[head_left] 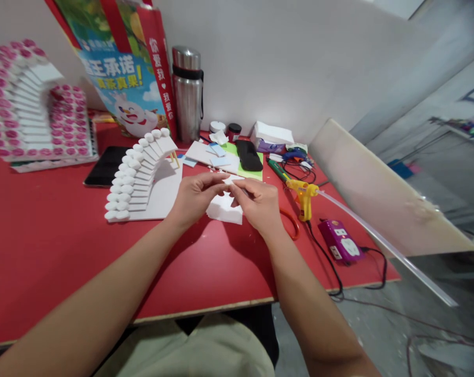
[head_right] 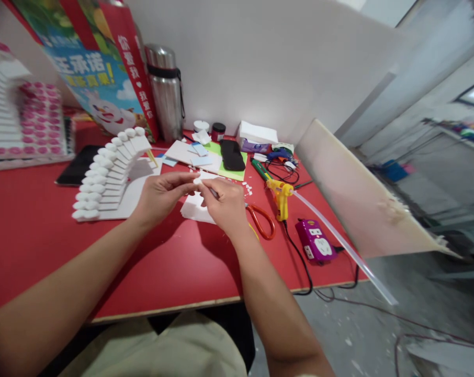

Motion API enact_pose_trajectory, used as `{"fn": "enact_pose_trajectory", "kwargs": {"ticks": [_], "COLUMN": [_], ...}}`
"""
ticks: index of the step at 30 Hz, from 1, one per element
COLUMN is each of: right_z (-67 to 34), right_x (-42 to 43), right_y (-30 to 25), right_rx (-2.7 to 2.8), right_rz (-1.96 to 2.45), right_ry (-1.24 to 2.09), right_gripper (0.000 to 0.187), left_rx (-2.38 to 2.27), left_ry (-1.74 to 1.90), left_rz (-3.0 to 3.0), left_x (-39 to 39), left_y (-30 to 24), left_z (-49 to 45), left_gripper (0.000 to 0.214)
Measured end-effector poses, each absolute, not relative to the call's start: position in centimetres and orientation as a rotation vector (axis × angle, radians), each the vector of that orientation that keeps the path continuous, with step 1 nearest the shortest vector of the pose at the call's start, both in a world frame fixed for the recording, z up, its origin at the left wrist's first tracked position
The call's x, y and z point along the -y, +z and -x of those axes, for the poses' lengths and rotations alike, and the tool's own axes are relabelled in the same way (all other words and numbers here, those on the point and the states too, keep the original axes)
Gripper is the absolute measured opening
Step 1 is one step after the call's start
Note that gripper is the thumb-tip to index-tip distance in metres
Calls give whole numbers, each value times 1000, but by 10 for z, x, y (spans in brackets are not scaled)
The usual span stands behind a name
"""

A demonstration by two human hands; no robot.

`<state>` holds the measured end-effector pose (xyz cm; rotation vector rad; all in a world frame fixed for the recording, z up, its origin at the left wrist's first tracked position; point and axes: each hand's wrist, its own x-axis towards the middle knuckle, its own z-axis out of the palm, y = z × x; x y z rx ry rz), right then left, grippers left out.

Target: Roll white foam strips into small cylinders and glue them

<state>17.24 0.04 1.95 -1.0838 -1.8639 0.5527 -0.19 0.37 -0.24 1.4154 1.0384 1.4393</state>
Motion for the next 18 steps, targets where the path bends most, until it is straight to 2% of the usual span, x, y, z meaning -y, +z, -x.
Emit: {"fn": "enact_pose_trajectory", "kwargs": {"ticks": [6,13,18], "right_z": [-174,-172,-169], "right_x": [-3,-1,1], "right_y": [19,19,18], "right_rx": [1920,1912,1864], "right_rz": [1042,1098,1111], "right_ry": [553,504,603], "right_gripper": [24,28,25], "left_rx": [-978,-983,-1103], "left_ry": [1395,1409,1518], "left_rz": [-1485,-1237,-1457], "left_x": [-3,2,5], "left_y": [-1,-1,-3], "left_z": [1,-9,-11], "left_gripper": [23,21,20]}}
